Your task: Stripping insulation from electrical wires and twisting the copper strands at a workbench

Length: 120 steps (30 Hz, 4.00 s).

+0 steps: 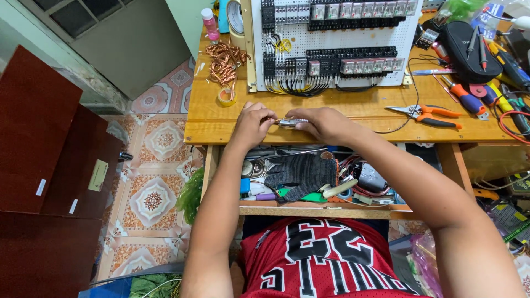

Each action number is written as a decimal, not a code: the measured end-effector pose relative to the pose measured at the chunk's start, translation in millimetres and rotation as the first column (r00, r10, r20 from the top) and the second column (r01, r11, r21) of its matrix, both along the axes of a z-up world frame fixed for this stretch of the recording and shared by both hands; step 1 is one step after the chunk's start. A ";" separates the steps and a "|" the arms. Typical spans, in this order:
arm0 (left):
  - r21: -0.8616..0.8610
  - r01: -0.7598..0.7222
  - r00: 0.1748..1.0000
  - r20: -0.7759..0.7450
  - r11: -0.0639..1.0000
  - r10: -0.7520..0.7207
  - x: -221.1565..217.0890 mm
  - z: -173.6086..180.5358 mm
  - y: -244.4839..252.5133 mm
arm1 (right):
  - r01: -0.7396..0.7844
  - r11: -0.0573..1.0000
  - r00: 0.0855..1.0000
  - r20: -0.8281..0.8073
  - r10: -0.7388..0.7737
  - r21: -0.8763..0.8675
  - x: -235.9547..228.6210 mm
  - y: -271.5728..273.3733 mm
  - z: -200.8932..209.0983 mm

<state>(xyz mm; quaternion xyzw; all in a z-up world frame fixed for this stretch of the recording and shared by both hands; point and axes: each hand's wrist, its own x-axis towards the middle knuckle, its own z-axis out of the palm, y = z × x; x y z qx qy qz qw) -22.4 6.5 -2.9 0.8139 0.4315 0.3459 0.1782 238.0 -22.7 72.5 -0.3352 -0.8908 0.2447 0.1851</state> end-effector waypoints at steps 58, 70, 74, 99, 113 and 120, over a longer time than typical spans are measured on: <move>0.035 0.002 0.998 -0.055 0.999 0.000 -4.3 3.8 0.8 | 0.090 0.971 0.847 0.496 -0.191 0.220 -37.0 14.9 17.7; 0.023 -0.023 0.997 -0.070 0.999 0.025 -4.3 4.8 0.1 | 0.089 0.972 0.851 0.490 -0.188 0.219 -32.6 25.0 6.1; 0.020 -0.017 0.999 -0.051 1.000 0.018 -4.6 4.7 0.1 | 0.073 0.971 0.853 0.491 -0.179 0.227 -31.5 27.4 4.1; 0.097 -0.074 0.960 -0.264 0.993 0.097 2.4 -3.2 -0.4 | 0.015 0.973 0.841 0.523 -0.137 0.230 -36.1 21.1 25.7; 0.106 -0.068 0.964 -0.250 0.992 0.093 -1.3 4.1 -2.6 | 0.027 0.963 0.832 0.528 -0.171 0.269 -38.3 14.7 21.4; 0.151 -0.019 0.969 -0.240 0.988 0.055 -6.0 2.8 -3.9 | 0.018 0.929 0.821 0.525 -0.226 0.370 -41.3 14.7 11.7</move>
